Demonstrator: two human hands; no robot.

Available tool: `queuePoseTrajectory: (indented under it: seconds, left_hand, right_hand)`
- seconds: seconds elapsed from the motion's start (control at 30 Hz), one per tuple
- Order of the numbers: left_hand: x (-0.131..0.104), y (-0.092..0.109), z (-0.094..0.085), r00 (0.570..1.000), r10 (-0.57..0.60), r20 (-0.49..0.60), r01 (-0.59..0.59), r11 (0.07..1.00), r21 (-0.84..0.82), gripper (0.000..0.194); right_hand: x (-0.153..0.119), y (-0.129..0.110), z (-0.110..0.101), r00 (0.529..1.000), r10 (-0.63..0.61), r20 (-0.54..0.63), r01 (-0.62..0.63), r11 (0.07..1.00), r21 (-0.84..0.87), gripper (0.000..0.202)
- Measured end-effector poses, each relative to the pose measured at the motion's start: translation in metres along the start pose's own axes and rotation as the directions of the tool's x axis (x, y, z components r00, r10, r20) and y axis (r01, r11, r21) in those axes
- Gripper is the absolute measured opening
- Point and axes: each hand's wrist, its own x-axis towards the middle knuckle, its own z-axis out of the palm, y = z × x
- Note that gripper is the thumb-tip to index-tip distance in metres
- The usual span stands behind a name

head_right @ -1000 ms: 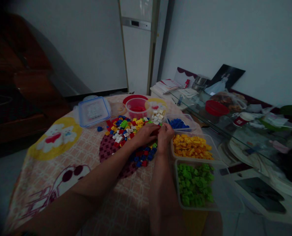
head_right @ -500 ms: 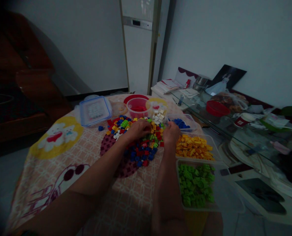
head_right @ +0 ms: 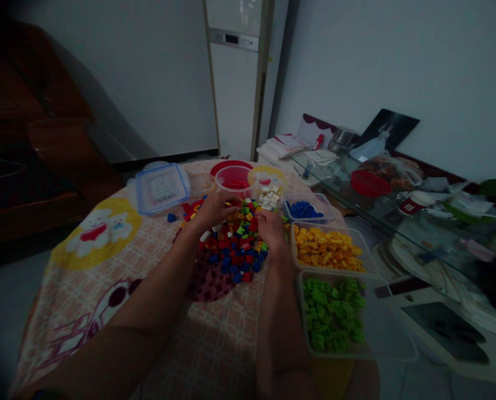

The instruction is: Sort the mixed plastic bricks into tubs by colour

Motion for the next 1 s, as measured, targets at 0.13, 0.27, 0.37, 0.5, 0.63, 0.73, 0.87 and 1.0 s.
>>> queuePoseTrajectory:
  seconds: [0.13, 0.27, 0.37, 0.5, 0.63, 0.73, 0.87, 1.0]
  left_hand:
    - [0.000, -0.004, -0.001, 1.000, -0.029, -0.008, 0.029, 0.997, -0.066, 0.021]
    - [0.000, -0.011, 0.002, 0.998, -0.061, 0.001, 0.061, 0.995, -0.078, 0.030]
    - [0.000, -0.015, 0.005, 0.997, -0.076, -0.022, 0.074, 0.993, -0.092, 0.032]
    - [0.000, -0.017, 0.006, 0.994, -0.099, -0.041, 0.093, 0.987, -0.130, 0.027]
    - [0.001, -0.016, 0.004, 0.994, -0.097, -0.045, 0.091, 0.989, -0.118, 0.026]
    - [0.000, -0.011, 0.002, 0.993, -0.115, -0.016, 0.111, 0.983, -0.147, 0.026]
    - [0.000, 0.004, 0.004, 0.994, -0.076, 0.082, 0.096, 0.959, -0.268, 0.024]
    - [-0.001, 0.017, 0.011, 0.995, -0.006, 0.099, 0.034, 0.960, -0.276, 0.023]
  right_hand:
    - [-0.002, -0.007, 0.006, 0.997, 0.067, 0.031, -0.070, 0.989, 0.128, 0.033]
    - [0.003, 0.007, -0.001, 0.980, 0.026, -0.195, -0.037, 0.998, -0.055, 0.027]
    - [0.006, 0.022, -0.004, 0.966, 0.019, -0.258, -0.052, 0.991, -0.122, 0.025]
    - [0.006, 0.030, 0.002, 0.972, -0.009, -0.233, -0.022, 0.992, -0.127, 0.024]
    - [0.005, 0.028, 0.008, 0.975, -0.014, -0.223, -0.020, 0.989, -0.148, 0.023]
    - [0.003, 0.022, 0.007, 0.974, 0.009, -0.227, -0.041, 0.990, -0.136, 0.025]
    - [-0.001, 0.006, 0.003, 0.988, -0.031, -0.150, 0.036, 0.999, 0.026, 0.031]
    - [-0.005, -0.007, 0.004, 0.999, -0.038, 0.004, 0.036, 0.968, 0.250, 0.045]
